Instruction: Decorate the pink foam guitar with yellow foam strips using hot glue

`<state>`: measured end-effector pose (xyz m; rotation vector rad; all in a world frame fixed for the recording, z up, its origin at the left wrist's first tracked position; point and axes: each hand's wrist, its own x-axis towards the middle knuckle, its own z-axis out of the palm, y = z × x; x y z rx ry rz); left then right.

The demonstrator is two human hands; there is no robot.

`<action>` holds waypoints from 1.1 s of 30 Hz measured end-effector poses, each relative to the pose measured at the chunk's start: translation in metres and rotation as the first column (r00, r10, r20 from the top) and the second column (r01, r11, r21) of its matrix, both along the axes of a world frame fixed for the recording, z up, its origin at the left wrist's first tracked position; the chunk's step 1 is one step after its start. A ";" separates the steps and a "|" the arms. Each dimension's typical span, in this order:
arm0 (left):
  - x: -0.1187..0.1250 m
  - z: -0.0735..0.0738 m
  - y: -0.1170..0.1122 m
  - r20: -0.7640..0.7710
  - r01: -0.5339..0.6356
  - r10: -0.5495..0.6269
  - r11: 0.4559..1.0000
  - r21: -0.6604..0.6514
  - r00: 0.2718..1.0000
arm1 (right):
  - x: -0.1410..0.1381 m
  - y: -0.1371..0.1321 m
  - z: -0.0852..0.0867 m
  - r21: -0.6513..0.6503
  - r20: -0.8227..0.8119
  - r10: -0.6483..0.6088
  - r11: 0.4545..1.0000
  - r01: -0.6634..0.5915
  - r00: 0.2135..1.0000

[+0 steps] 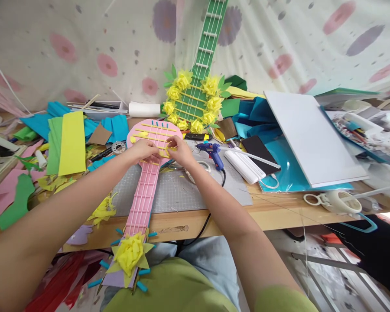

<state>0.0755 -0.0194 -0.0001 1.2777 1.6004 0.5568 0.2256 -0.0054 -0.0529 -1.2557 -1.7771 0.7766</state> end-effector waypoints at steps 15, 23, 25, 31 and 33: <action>0.007 -0.013 0.014 -0.042 0.011 -0.012 0.999 -0.037 0.999 | 0.000 0.003 -0.001 0.046 -0.007 0.028 0.999 -0.028 1.000; 0.012 -0.010 0.014 -0.006 -0.023 0.023 0.997 -0.078 1.000 | 0.000 -0.001 0.004 0.024 0.018 0.016 1.000 -0.017 1.000; 0.012 -0.010 0.014 0.003 -0.028 0.028 0.996 -0.085 1.000 | 0.000 -0.001 0.004 0.020 0.019 0.013 1.000 -0.013 1.000; 0.012 -0.012 0.017 -0.003 -0.014 0.014 0.995 -0.096 1.000 | -0.001 -0.002 0.006 0.025 0.026 0.008 1.000 -0.008 1.000; 0.011 -0.013 0.017 0.032 -0.017 0.020 0.994 -0.105 0.999 | -0.001 -0.002 0.006 0.025 0.035 0.005 1.000 -0.006 0.999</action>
